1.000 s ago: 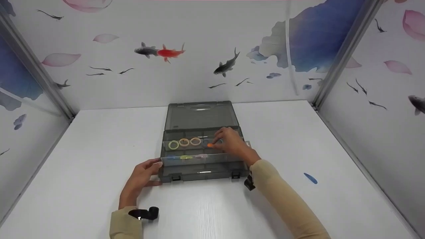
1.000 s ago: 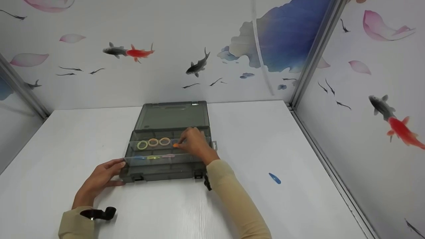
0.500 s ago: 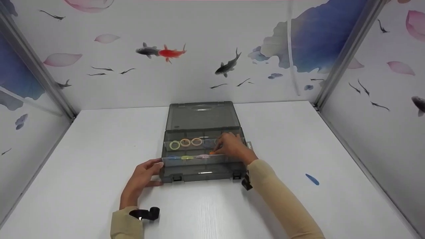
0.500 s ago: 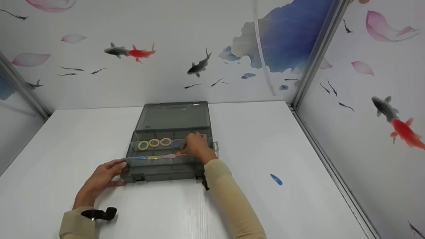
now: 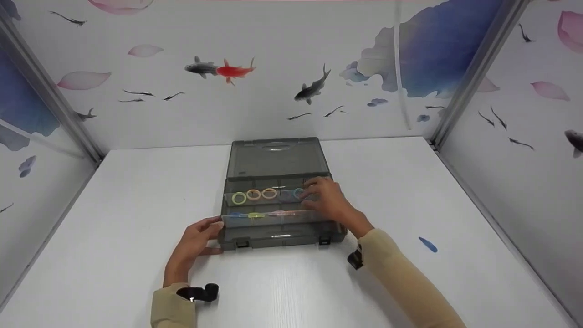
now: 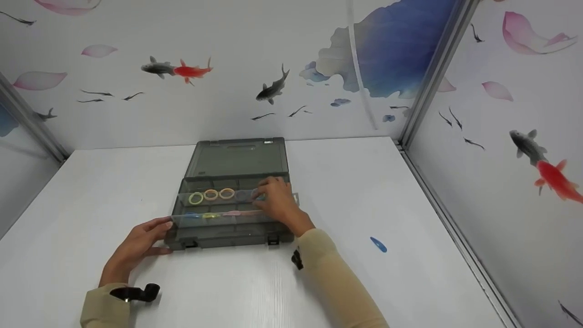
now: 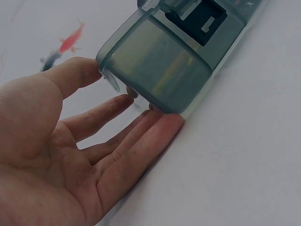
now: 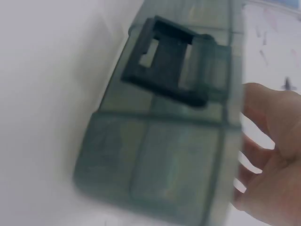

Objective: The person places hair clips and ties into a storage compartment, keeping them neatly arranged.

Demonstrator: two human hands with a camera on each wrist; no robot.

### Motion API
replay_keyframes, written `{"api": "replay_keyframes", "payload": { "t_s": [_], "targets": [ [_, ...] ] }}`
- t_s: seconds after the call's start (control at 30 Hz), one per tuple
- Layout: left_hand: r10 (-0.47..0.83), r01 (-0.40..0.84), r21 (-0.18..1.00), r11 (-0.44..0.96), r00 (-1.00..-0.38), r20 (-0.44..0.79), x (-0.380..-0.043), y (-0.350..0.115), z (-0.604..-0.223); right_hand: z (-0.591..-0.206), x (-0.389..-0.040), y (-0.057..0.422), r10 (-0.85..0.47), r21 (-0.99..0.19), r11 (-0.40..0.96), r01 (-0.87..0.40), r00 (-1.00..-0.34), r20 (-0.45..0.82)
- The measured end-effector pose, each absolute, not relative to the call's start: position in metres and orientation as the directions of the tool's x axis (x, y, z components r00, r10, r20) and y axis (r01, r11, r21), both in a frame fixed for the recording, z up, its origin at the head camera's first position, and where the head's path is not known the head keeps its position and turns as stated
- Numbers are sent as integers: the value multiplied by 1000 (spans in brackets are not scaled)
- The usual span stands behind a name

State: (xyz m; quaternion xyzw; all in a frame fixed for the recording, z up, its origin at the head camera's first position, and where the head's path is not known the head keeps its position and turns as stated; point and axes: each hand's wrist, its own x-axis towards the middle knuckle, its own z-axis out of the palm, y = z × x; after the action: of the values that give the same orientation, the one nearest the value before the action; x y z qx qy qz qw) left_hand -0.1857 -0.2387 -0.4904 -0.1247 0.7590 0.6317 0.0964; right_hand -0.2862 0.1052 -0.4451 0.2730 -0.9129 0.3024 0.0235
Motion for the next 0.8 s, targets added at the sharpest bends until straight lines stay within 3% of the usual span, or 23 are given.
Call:
{"api": "replay_keyframes", "payload": {
  "t_s": [0.2,0.53,0.8],
  "targets": [
    [-57,-304,938,166,-953,-299,-185,-239,-490,-442,-268,142,-485,-565,595,-572,-816,316],
    [-58,-310,932,187,-951,-305,-186,-242,-490,-459,-241,195,-417,-577,593,-562,-827,377],
    [-60,-312,927,208,-950,-306,-185,-240,-490,-482,-218,246,-396,-563,645,-517,-856,332]
  ]
}}
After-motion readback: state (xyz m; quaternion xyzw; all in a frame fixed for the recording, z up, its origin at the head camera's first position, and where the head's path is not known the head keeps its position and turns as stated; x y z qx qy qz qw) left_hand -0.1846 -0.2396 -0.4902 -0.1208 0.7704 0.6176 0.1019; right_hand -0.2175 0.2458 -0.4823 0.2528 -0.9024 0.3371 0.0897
